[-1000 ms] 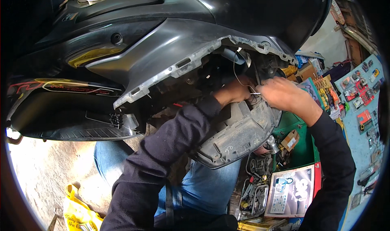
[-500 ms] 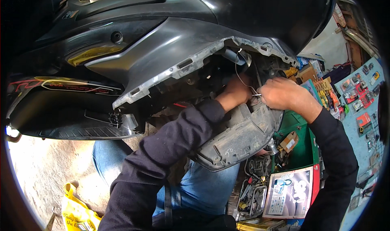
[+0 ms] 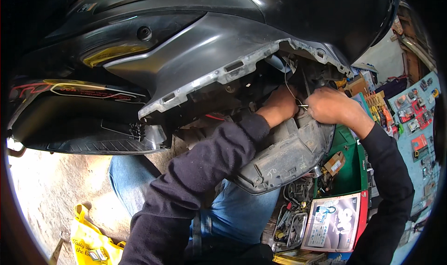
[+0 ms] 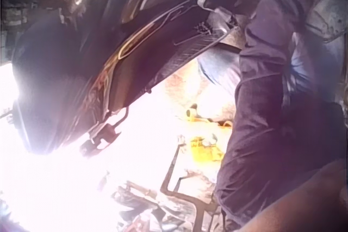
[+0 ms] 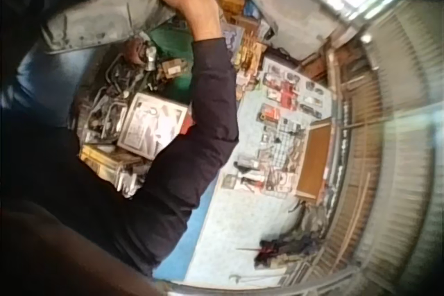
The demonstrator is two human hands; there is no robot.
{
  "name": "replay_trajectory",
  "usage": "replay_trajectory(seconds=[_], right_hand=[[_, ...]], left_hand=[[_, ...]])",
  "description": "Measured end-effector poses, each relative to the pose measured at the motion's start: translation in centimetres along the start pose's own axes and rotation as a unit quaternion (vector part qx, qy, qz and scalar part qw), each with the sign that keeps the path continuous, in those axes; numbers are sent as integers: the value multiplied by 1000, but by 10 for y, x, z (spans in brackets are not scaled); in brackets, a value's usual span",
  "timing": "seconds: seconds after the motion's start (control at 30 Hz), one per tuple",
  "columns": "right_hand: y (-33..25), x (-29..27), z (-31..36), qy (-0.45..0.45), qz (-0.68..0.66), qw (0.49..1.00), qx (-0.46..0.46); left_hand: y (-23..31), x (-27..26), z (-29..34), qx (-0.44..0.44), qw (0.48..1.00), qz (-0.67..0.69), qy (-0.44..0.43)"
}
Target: The person removes and detaches components of a motorcycle fairing. They use their hands to pull and unclip plastic panels, reach inside the frame to disconnect wiring connectors, and use a screwdriver to loosen internal fasteners.
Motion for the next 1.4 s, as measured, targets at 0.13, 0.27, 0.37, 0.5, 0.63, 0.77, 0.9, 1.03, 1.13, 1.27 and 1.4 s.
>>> replay_trajectory(seconds=[0.13, 0.27, 0.37, 0.5, 0.63, 0.77, 0.9, 1.03, 1.13, 1.27, 1.4], right_hand=[[0, 1, 3, -7, -21, 1000, -1], [10, 10, 4, -5, -38, 999, -17], [13, 15, 7, 13, -59, 998, -27], [13, 22, 7, 81, -82, 992, -53], [13, 24, 12, 95, -82, 991, -46], [16, 27, 11, 125, -95, 986, -61], [18, 31, 9, 138, -103, 983, -60], [18, 30, 8, 141, -116, 981, -65], [14, 16, 3, 62, -127, 989, -42], [18, 29, 2, 95, -129, 986, -49], [19, 28, 2, 50, -146, 987, -30]], left_hand=[[2, -3, 0, 9, 998, -52, 16], [16, -15, 4, 0, 1000, 17, -21], [21, -17, 7, 3, 1000, 9, -6], [11, -13, 4, -13, 1000, -5, 19], [15, -12, 4, -31, 999, -18, 1], [14, -12, 4, -2, 1000, -6, 4], [16, -14, 5, 17, 999, -22, 17], [23, -17, 9, 21, 998, -44, 49], [22, -18, 7, 21, 996, -72, 51], [18, -14, 5, 20, 996, -72, 53], [17, -3, -1, -15, 994, -101, 32]])
Point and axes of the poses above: each hand's wrist, its own z-axis away from the middle knuckle, its own x-axis out of the palm, y = z × x, the point moved 1 cm from there along -z, towards the middle knuckle, and after that the axes turned 7 degrees about -z, right-handed, at the moved point
